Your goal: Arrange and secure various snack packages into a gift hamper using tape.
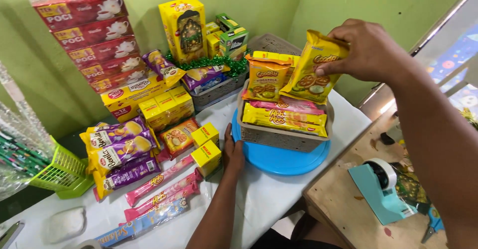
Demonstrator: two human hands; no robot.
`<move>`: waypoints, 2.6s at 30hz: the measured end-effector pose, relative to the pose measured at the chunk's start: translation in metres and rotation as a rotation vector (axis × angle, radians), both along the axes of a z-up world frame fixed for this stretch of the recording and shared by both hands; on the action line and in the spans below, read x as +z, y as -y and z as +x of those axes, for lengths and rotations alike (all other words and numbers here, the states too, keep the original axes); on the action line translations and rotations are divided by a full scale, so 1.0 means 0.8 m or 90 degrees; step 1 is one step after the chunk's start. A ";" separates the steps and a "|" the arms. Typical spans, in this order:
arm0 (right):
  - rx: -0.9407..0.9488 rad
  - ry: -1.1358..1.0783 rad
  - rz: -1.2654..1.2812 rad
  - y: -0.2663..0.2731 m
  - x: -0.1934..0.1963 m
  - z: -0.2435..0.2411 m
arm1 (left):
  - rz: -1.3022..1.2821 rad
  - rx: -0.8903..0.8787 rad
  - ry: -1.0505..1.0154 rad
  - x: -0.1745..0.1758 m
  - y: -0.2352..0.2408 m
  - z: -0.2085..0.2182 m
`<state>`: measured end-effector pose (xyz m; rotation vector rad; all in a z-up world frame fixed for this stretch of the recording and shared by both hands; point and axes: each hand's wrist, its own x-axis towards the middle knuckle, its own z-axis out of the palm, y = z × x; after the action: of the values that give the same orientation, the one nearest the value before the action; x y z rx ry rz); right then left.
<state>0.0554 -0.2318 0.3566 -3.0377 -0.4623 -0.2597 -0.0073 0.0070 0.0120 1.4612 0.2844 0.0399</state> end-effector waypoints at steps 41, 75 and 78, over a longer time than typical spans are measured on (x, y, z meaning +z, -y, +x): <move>0.100 0.065 0.042 0.027 -0.125 0.038 | -0.003 0.013 0.170 -0.060 -0.001 0.018; 0.082 0.074 0.016 0.036 -0.139 0.037 | 0.011 0.012 0.162 -0.052 -0.002 0.019; 0.073 0.085 -0.002 0.034 -0.140 0.037 | 0.017 0.013 0.154 -0.046 0.000 0.016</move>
<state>0.0853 -0.2590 0.2446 -2.9944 -0.6440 -0.4575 0.0052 0.0069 -0.0248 1.4638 0.1013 0.2362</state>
